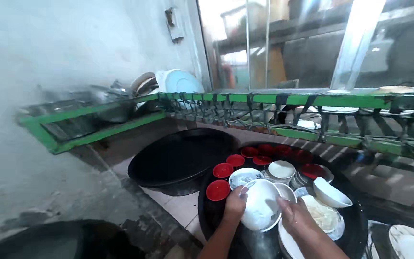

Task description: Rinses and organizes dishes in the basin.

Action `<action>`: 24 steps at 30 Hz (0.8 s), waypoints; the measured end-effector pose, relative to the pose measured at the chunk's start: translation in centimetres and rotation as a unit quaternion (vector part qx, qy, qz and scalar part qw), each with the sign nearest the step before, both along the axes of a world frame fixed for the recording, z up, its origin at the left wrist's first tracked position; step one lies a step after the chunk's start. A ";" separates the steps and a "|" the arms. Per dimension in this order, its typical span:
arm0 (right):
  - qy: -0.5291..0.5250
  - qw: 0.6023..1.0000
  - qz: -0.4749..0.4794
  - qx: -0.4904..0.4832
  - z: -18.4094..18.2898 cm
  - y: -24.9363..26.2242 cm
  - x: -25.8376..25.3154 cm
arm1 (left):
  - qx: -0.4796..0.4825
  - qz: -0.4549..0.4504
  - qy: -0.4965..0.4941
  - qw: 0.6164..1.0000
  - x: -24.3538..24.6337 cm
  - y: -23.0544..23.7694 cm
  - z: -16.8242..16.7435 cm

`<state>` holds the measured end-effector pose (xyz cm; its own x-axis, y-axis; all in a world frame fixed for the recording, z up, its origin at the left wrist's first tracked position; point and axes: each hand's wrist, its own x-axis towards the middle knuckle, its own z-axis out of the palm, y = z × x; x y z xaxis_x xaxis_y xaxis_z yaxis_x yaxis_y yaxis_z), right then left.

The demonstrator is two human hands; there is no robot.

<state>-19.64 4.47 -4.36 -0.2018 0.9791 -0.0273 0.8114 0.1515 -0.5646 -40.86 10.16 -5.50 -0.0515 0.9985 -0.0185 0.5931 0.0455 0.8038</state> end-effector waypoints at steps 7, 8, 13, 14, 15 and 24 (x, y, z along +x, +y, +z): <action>0.085 0.984 -0.137 -0.075 0.4 2.2 0.5 | 0.160 0.109 -0.021 0.981 0.8 1.7 -1.9; 0.121 0.980 -0.149 -0.046 0.3 2.2 0.9 | 0.140 0.116 0.013 0.983 0.4 2.0 -1.9; 0.393 0.882 -0.254 0.055 -0.1 2.4 3.5 | 0.032 0.135 -0.030 0.990 -0.1 4.8 -3.6; 0.460 0.840 -0.279 0.071 -0.3 2.6 3.9 | 0.013 0.133 -0.053 0.990 -0.1 5.2 -4.0; 0.533 0.789 -0.296 0.082 -0.5 2.9 4.1 | -0.011 0.122 -0.070 0.990 0.0 5.6 -4.1; 0.627 0.701 -0.316 0.125 0.0 4.2 4.3 | -0.036 0.130 -0.183 0.974 -0.3 8.9 -3.7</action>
<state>-15.35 8.67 -4.41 0.5618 0.8268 -0.0281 -0.3496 0.2065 -0.9138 -41.13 19.06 -9.23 -0.2786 0.9484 -0.1517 0.2277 0.2187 0.9489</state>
